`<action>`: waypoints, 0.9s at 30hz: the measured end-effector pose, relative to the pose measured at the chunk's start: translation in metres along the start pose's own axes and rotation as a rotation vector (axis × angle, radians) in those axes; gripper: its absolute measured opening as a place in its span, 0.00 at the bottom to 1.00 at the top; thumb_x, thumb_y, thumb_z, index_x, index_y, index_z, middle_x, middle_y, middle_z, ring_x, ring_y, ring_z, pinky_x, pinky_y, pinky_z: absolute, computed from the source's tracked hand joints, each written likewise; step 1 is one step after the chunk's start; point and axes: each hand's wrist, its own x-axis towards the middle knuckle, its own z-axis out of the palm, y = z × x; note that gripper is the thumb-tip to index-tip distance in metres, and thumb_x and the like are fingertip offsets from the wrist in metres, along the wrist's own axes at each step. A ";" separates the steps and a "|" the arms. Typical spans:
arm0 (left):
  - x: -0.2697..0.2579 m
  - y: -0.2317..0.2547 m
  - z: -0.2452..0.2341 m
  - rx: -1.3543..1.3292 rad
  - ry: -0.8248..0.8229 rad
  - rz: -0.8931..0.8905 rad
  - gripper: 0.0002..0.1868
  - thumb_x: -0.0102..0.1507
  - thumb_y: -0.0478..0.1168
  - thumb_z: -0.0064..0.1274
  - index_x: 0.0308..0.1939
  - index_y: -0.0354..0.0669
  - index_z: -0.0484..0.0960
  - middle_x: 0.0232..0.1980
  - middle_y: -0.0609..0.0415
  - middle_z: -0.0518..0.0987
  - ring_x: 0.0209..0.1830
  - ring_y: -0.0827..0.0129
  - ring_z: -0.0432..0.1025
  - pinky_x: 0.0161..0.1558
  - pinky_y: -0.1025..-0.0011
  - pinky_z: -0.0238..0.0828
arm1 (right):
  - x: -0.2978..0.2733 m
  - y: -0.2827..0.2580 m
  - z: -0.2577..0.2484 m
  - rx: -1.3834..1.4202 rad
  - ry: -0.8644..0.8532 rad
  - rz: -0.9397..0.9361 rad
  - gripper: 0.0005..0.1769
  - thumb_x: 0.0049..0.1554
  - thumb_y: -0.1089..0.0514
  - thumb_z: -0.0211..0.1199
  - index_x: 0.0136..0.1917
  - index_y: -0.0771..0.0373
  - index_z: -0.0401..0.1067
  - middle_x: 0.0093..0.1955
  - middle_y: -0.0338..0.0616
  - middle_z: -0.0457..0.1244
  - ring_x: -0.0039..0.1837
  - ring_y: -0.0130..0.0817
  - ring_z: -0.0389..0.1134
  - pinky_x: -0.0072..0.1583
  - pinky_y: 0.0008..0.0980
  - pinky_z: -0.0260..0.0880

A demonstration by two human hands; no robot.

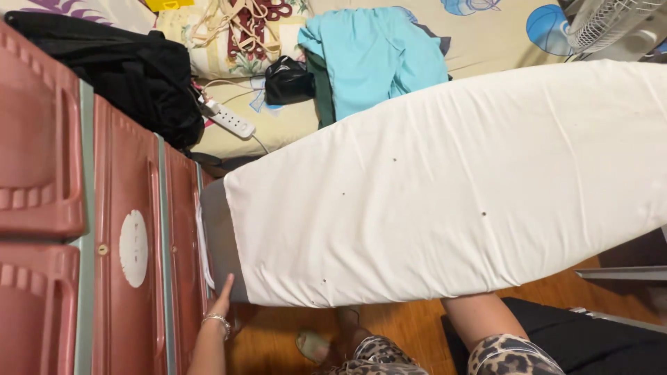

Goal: Fitting a cover onto a small ironing board and sorting clothes to prepare for ironing.

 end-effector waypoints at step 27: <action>-0.093 0.129 0.051 -1.140 -0.446 0.106 0.25 0.69 0.52 0.47 0.63 0.39 0.74 0.65 0.50 0.76 0.65 0.56 0.70 0.67 0.48 0.63 | 0.075 -0.066 0.004 0.167 0.115 -0.058 0.40 0.62 0.29 0.44 0.71 0.62 0.64 0.69 0.44 0.63 0.67 0.41 0.67 0.64 0.44 0.71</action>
